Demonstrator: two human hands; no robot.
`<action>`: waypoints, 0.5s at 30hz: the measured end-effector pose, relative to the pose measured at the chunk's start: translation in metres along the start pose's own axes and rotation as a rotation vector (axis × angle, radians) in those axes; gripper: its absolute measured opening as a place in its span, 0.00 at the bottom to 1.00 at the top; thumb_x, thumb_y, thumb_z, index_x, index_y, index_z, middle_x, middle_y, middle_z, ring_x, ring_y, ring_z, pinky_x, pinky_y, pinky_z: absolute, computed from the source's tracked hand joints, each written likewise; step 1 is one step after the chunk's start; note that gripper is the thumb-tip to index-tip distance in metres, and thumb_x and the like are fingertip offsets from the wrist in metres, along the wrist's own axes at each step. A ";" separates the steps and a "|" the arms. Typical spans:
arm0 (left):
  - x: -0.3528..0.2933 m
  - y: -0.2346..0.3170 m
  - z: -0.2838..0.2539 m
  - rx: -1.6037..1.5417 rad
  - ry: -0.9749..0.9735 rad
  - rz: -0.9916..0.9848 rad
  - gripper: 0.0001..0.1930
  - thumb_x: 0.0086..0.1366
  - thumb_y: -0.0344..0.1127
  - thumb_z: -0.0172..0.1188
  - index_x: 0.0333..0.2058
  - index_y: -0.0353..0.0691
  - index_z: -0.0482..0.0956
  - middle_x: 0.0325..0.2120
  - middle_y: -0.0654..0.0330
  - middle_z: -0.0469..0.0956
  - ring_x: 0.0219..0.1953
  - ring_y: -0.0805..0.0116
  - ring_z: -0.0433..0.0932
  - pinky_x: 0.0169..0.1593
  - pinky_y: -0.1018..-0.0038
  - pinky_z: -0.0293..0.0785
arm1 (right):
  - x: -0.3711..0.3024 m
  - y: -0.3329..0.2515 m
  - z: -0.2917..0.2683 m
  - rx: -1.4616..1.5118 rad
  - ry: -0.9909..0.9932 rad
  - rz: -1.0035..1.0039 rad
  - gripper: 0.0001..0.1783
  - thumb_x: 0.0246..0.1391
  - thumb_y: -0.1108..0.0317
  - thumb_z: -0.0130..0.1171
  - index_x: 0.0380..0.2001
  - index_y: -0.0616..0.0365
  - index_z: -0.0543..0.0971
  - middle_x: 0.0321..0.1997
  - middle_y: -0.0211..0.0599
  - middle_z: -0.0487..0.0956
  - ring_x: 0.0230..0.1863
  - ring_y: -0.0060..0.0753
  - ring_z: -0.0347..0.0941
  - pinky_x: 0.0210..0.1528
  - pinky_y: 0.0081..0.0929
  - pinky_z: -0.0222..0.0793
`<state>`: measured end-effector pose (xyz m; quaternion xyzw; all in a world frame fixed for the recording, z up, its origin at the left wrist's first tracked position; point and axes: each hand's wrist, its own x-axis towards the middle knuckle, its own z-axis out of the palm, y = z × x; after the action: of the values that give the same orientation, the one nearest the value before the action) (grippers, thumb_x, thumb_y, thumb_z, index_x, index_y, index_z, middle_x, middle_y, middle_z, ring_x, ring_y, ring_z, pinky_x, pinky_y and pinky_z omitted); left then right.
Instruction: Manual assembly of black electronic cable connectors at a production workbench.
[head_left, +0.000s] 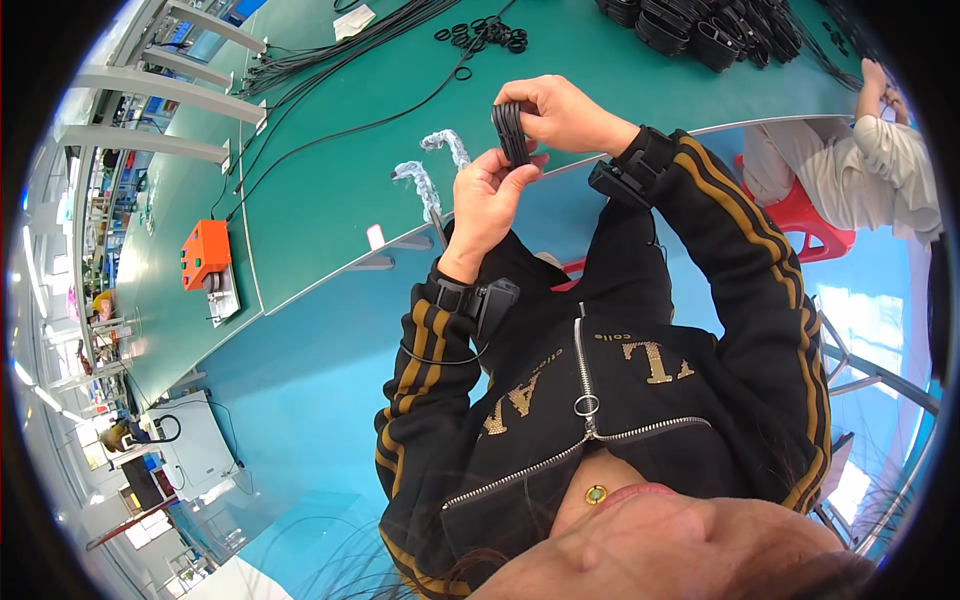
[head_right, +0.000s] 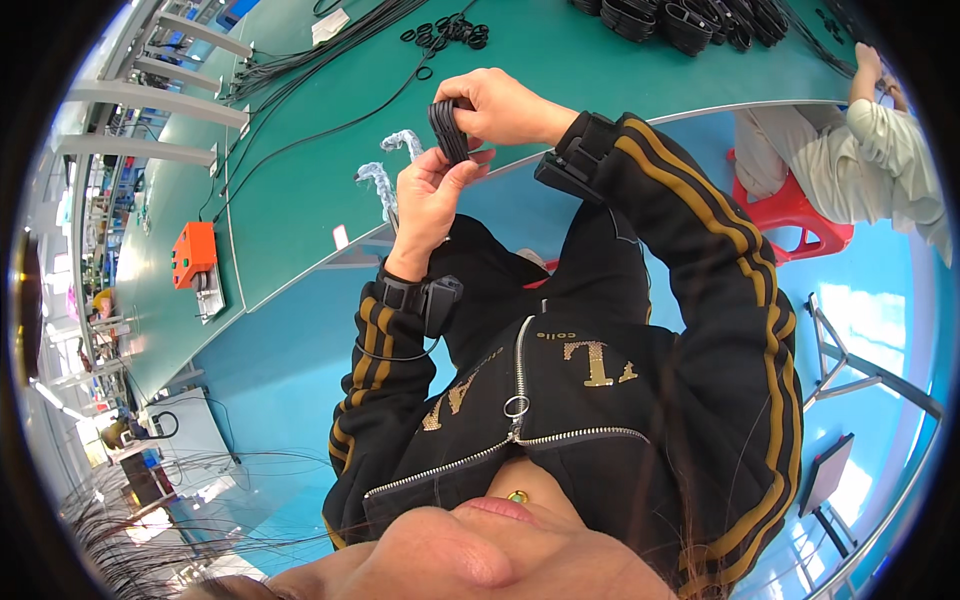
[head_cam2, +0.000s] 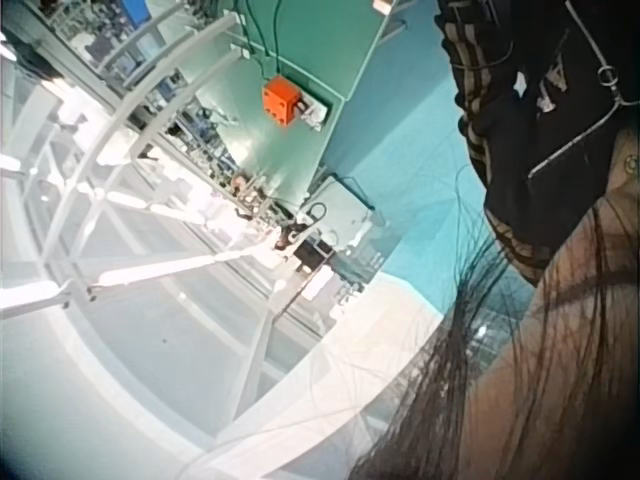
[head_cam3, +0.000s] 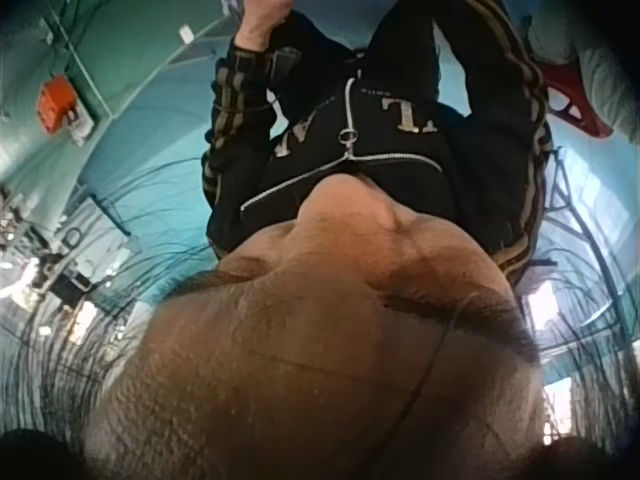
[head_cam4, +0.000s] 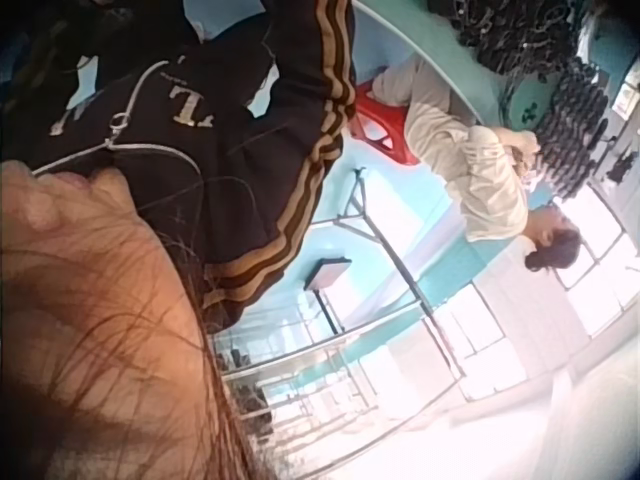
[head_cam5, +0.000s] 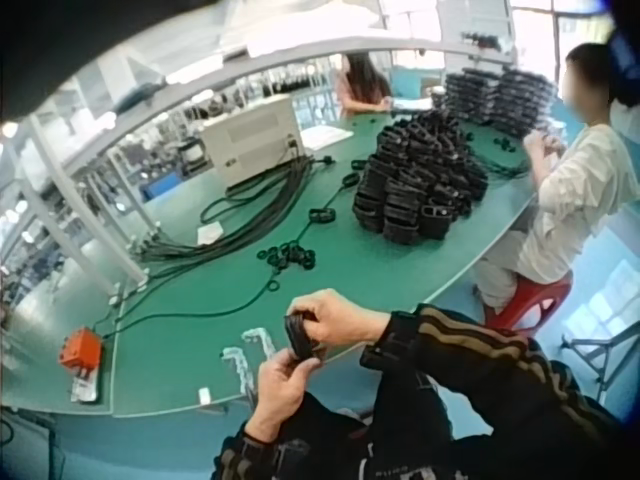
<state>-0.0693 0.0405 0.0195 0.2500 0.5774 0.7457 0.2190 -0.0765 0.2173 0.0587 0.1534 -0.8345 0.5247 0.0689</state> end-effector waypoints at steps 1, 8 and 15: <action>0.000 0.000 0.000 0.025 -0.002 0.032 0.09 0.61 0.23 0.57 0.40 0.26 0.74 0.38 0.54 0.79 0.41 0.71 0.79 0.46 0.77 0.75 | 0.000 -0.001 -0.001 0.017 -0.011 0.011 0.09 0.52 0.72 0.52 0.36 0.62 0.77 0.25 0.38 0.79 0.25 0.23 0.74 0.30 0.20 0.70; 0.000 -0.004 0.000 0.068 0.001 0.137 0.07 0.60 0.22 0.57 0.39 0.28 0.76 0.38 0.55 0.80 0.40 0.73 0.78 0.45 0.78 0.75 | 0.003 -0.008 -0.011 0.158 -0.142 0.070 0.09 0.54 0.73 0.51 0.37 0.61 0.77 0.25 0.29 0.76 0.26 0.20 0.71 0.30 0.18 0.69; 0.001 -0.002 0.005 0.023 0.074 0.133 0.06 0.60 0.23 0.59 0.36 0.30 0.77 0.35 0.59 0.80 0.37 0.76 0.78 0.42 0.80 0.74 | -0.005 0.000 -0.011 0.427 -0.169 0.026 0.12 0.57 0.69 0.51 0.42 0.63 0.74 0.36 0.33 0.78 0.37 0.22 0.73 0.42 0.21 0.71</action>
<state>-0.0671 0.0452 0.0188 0.2626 0.5759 0.7605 0.1448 -0.0720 0.2279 0.0624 0.1970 -0.7093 0.6755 -0.0422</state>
